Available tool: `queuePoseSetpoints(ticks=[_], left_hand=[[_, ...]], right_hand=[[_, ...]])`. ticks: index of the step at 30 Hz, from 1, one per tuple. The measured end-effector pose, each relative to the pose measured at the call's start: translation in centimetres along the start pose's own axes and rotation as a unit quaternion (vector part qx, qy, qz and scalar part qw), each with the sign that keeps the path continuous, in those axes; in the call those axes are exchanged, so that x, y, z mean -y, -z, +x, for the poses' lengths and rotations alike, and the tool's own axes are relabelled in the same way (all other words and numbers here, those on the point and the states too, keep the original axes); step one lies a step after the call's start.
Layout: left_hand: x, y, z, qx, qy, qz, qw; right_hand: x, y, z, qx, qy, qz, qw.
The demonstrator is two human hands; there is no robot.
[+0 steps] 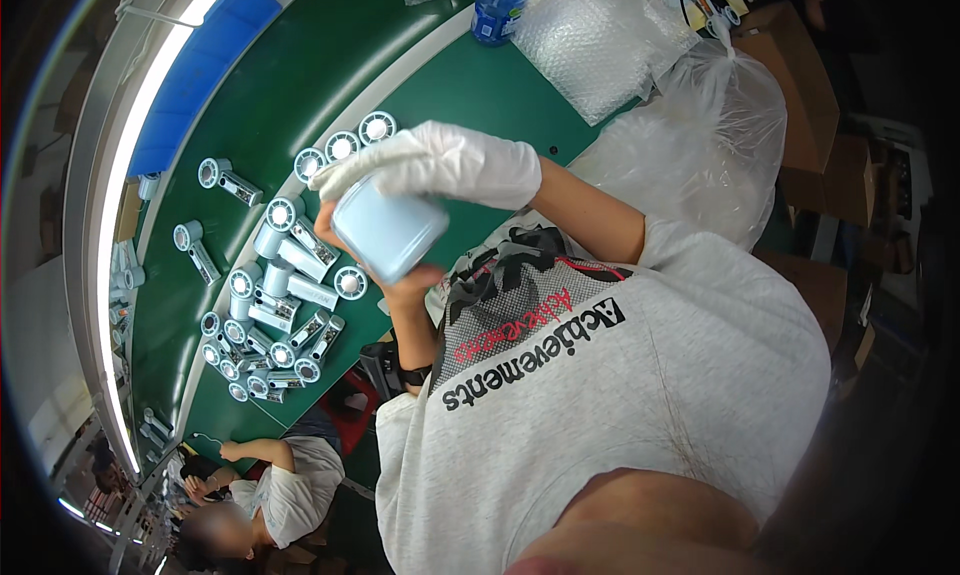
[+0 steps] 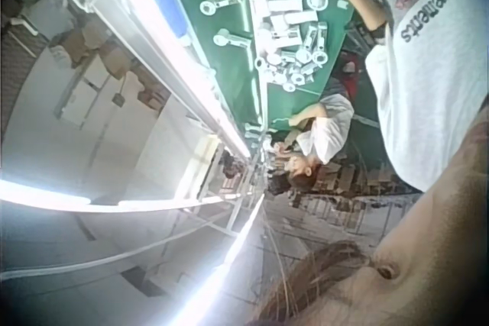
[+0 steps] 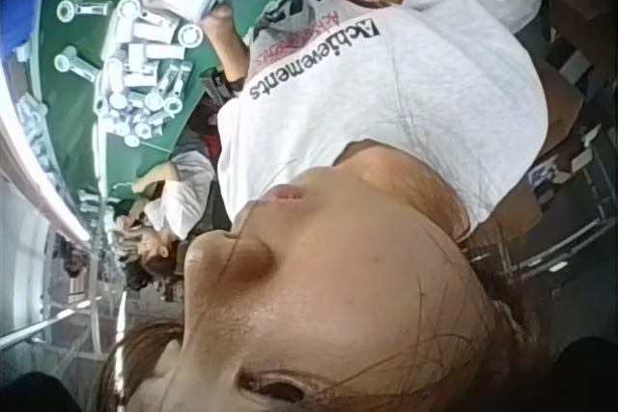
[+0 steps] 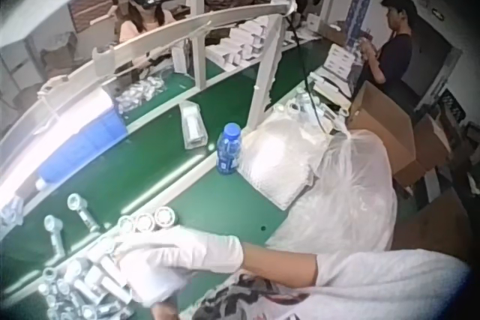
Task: The person picks up a handheld fan, inspects it, and slides it into a bubble wrap sleeve before placing it back on the table to repeat the process.
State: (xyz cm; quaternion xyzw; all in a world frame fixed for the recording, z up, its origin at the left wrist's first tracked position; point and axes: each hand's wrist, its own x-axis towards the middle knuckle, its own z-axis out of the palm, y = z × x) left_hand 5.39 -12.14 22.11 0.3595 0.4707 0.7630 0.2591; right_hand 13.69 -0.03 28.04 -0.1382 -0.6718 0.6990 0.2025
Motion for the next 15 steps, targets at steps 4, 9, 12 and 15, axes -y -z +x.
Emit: queuePoseSetpoints(ticks=[4,9,12,15], left_hand=[[-0.6,-1.0,1.0,0.102,0.171,-0.443,0.874],[-0.8,-1.2,1.2,-0.087,0.316,-0.278,0.903],[-2.5,-2.8,3.4,-0.153,0.43,-0.241,0.856],[-1.5,-1.8,4.6,-0.168,0.4,-0.265,0.861]], right_hand=[[-0.6,-0.1,-0.2,0.108,0.029,-0.074,0.991],[-0.6,-0.1,0.0,0.049,-0.006,-0.01,0.999],[-0.9,-0.1,0.7,0.004,0.004,0.037,0.999],[-2.7,0.3,1.2,0.027,0.219,-0.116,0.969]])
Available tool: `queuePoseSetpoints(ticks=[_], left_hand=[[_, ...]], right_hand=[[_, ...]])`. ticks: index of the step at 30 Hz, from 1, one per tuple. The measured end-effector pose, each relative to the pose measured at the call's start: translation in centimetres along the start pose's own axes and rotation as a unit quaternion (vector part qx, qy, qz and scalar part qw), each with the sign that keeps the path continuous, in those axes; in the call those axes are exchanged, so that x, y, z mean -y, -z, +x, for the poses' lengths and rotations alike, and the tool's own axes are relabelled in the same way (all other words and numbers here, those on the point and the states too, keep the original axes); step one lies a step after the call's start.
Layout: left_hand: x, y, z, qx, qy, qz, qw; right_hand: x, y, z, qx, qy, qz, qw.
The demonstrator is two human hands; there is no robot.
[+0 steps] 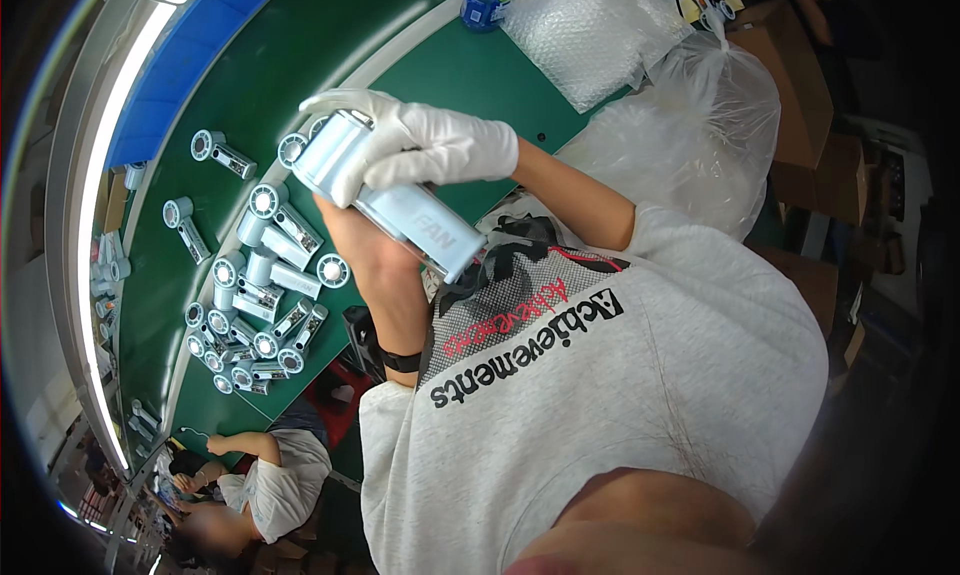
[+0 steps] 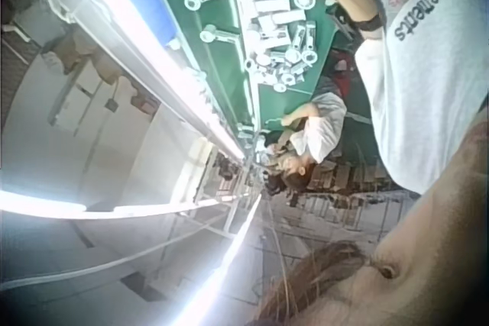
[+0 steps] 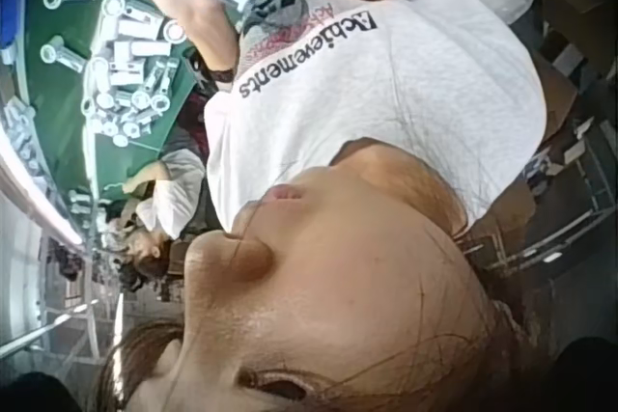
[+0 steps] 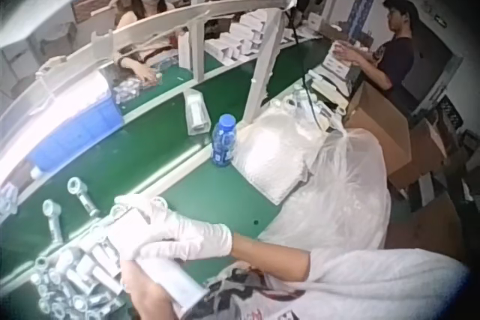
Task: The person picks up a handheld fan, inspects it, and slides it into a bubble wrap sleeve before placing it back on the table to repeat the process.
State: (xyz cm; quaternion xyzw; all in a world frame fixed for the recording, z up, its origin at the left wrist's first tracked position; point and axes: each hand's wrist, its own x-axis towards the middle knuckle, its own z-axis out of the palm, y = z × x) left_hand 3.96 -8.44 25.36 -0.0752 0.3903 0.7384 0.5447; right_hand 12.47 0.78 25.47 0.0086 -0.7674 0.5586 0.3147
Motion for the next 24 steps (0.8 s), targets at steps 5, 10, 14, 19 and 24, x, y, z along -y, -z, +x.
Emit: queuePoseSetpoints(ticks=[5,10,14,19,24], left_hand=[[-1.4,0.6,1.4,0.114,-0.023,-0.139,0.983],[-0.5,1.2,4.2,0.2,-0.092,-0.092,0.971],[0.2,0.3,5.4,0.139,-0.248,-0.029,0.958],[1.9,-0.3,7.4,0.136,-0.148,0.059,0.978],[7.2,0.9,11.0,0.293,0.115,0.031,0.949]], right_hand=[[2.7,0.1,-2.1,0.113,0.071,-0.005,0.991],[2.0,-4.0,-3.8,-0.131,-0.049,0.06,0.988],[0.3,-4.4,-3.8,-0.186,-0.163,-0.149,0.957],[-0.3,-1.6,-4.3,-0.083,-0.343,-0.073,0.933],[1.1,0.1,-5.1,-0.2,-0.36,0.296,0.862]])
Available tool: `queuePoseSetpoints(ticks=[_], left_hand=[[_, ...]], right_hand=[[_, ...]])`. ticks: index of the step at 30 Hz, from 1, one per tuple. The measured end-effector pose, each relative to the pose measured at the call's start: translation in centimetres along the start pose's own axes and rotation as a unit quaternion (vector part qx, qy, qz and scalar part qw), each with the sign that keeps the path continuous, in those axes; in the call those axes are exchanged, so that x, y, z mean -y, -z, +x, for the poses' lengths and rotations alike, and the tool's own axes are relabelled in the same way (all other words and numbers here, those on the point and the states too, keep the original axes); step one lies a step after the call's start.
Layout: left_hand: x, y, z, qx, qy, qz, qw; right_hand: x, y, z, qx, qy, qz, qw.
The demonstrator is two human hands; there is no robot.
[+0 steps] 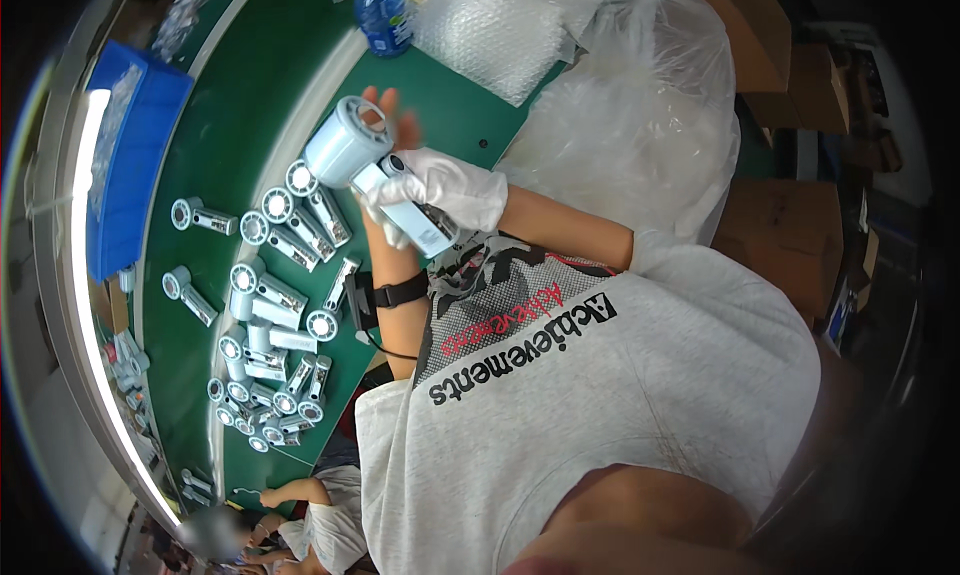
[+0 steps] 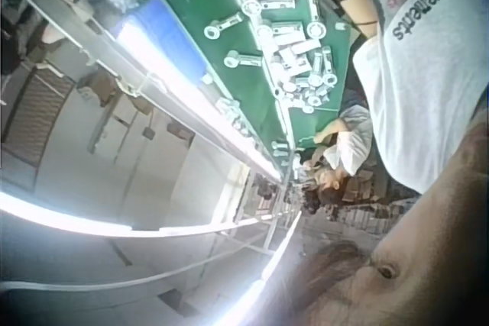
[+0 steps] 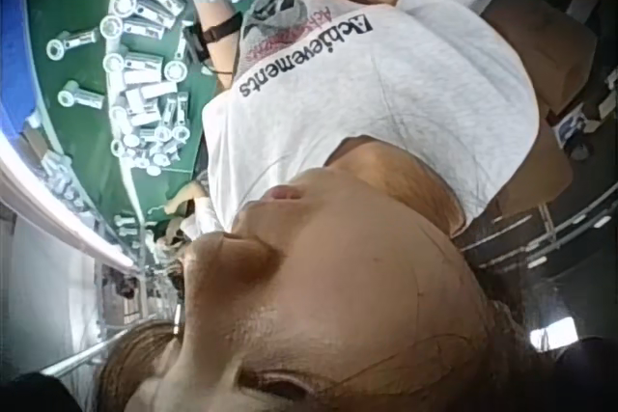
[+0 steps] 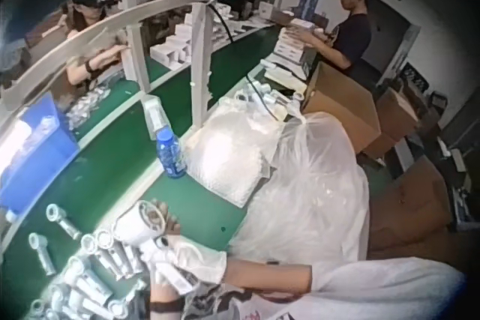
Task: The person picks up a handheld fan, inspects it, and slides it into a bubble wrap sleeve before placing it back on the table to repeat the process.
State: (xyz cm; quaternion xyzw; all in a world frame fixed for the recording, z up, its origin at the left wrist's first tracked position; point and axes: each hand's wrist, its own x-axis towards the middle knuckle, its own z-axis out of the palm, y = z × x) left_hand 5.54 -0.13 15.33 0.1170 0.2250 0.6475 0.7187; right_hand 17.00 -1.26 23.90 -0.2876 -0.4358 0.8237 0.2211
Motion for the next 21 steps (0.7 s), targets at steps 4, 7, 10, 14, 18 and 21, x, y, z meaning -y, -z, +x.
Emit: queuePoseSetpoints(ticks=[4,7,10,14,18,21], left_hand=[[8.2,3.0,7.3,0.085,0.085,-0.062,0.991],[11.4,2.5,10.0,0.109,-0.125,0.591,0.789],[13.0,0.6,10.4,0.14,-0.23,0.856,0.442],[10.7,1.6,10.5,0.191,-0.213,0.84,0.46],[6.4,2.1,7.7,0.226,-0.183,0.834,0.47],[3.9,1.7,4.0,0.171,-0.181,0.868,0.43]], right_hand=[[1.7,0.3,-0.7,-0.063,-0.037,0.434,0.898],[3.8,0.1,-0.4,-0.139,-0.021,0.484,0.864],[4.6,1.6,-0.9,-0.185,0.017,0.502,0.845],[2.4,5.5,-2.5,-0.173,0.093,0.45,0.871],[-0.2,10.1,-6.1,-0.182,0.16,0.316,0.917],[-2.2,12.3,-8.8,-0.24,0.14,0.163,0.947]])
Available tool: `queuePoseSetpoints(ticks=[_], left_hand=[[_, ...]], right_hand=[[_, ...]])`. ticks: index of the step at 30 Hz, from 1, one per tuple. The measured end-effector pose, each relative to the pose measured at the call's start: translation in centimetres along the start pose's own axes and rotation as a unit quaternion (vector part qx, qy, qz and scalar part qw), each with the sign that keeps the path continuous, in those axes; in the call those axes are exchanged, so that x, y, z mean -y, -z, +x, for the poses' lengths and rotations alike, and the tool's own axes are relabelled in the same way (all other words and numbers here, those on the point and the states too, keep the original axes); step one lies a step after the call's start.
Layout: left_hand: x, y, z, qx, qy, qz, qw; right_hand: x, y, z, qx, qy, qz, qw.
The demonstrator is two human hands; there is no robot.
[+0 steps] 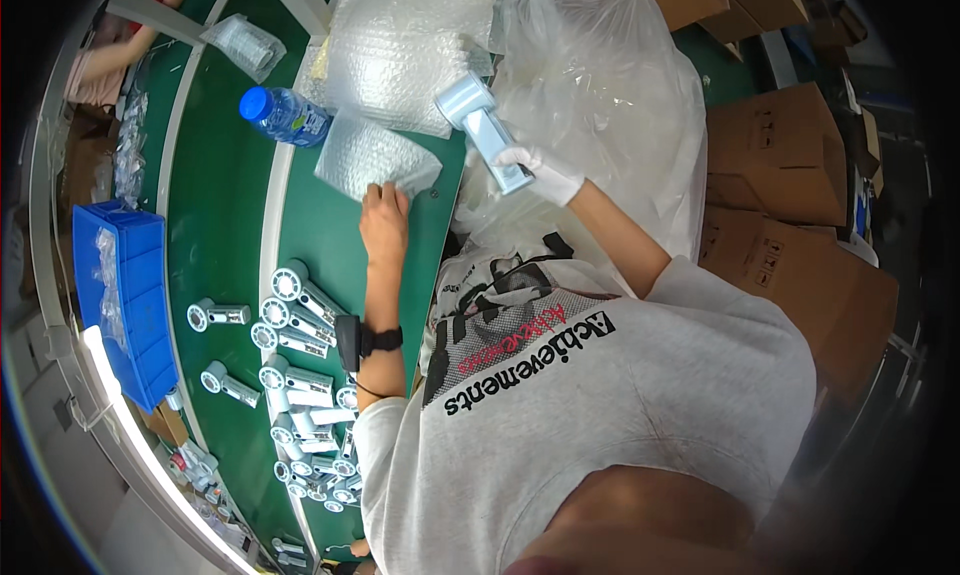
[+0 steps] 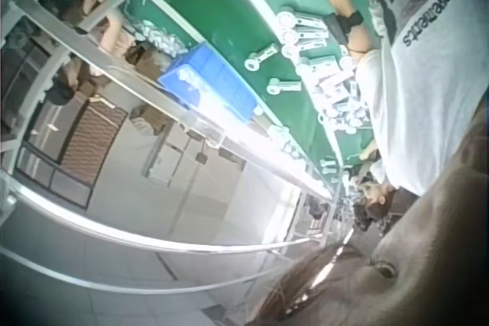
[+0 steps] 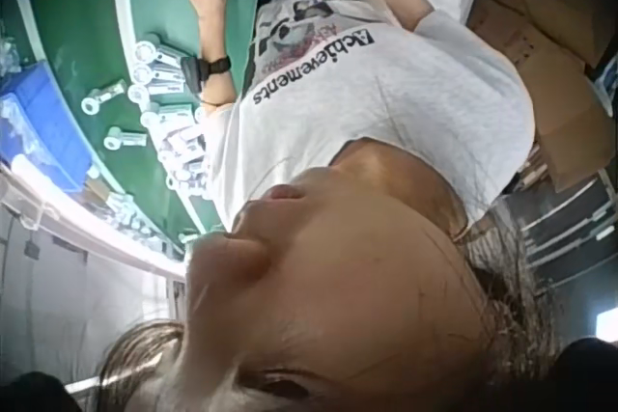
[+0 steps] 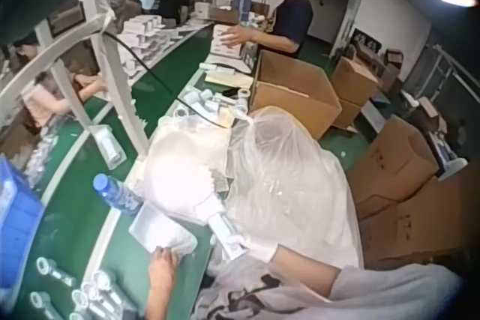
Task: The person picks up a handheld fan, inspects it, and slides it into a bubble wrap sleeve before placing it back on the table to repeat the process.
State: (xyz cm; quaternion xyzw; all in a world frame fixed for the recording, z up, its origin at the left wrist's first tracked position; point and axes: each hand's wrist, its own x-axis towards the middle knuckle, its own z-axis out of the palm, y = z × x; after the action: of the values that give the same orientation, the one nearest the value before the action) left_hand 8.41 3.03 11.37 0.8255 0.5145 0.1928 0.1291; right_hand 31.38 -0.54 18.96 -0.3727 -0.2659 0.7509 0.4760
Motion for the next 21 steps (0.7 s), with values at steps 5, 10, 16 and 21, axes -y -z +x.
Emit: queuePoseSetpoints(ticks=[5,10,16,21], left_hand=[[0.6,-2.7,-3.8,0.007,0.129,-0.101,0.986],[2.1,-4.6,-3.5,-0.046,0.287,-0.293,0.911],[0.1,-0.5,-2.1,-0.2,0.111,-0.154,0.961],[-3.5,2.3,-5.1,-0.149,0.088,-0.093,0.981]], right_hand=[[-4.0,1.3,0.0,0.095,-0.106,-0.036,0.989],[-9.1,-0.1,2.0,0.043,-0.109,-0.206,0.971],[-10.6,-1.0,2.6,0.014,0.155,-0.637,0.755],[-7.0,-4.2,6.3,0.081,-0.257,-0.071,0.961]])
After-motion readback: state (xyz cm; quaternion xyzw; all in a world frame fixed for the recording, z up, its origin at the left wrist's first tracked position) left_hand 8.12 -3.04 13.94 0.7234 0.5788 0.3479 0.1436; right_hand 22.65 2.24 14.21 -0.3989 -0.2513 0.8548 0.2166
